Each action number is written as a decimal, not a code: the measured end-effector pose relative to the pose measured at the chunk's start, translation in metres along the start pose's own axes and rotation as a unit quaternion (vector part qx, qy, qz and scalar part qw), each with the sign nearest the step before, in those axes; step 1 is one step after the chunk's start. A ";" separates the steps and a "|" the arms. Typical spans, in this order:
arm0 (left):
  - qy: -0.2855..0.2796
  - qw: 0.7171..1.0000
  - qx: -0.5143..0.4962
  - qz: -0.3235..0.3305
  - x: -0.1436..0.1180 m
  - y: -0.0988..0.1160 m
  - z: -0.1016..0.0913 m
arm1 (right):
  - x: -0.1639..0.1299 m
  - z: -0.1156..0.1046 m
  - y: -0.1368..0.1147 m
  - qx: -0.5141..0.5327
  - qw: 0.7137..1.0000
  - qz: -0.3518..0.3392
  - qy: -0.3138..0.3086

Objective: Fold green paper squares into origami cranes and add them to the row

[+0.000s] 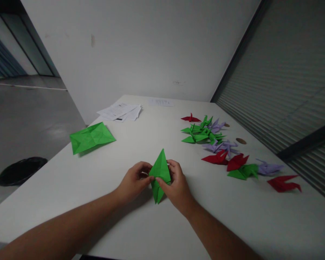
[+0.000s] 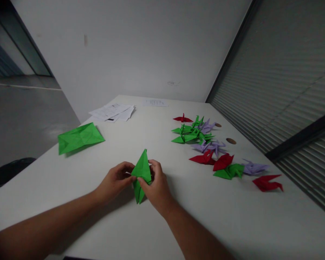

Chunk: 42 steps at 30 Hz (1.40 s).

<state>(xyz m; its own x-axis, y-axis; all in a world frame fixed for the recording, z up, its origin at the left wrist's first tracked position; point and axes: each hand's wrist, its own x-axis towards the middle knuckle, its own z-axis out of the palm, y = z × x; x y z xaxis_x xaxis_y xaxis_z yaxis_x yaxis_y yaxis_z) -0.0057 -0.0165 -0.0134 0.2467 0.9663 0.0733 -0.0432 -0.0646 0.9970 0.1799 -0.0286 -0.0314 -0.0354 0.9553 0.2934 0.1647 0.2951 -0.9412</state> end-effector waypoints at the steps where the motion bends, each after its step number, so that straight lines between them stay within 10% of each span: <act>1: -0.002 1.000 -0.012 -0.004 0.000 0.000 0.000 | 0.000 0.000 0.000 -0.004 1.000 0.000 0.003; 28: -0.056 0.990 -0.126 -0.027 -0.001 0.002 0.002 | 0.000 -0.012 -0.033 -0.127 0.967 -0.214 -0.047; 42: -0.052 0.997 -0.009 0.052 -0.003 -0.003 -0.002 | -0.001 -0.006 -0.019 -0.073 0.988 -0.135 0.023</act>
<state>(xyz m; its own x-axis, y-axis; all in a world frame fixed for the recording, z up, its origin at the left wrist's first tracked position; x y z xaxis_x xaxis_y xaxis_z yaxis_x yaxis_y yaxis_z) -0.0088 -0.0190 -0.0165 0.3392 0.9234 0.1794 -0.0912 -0.1575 0.9833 0.1825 -0.0350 -0.0124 -0.0535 0.8400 0.5400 0.2957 0.5299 -0.7949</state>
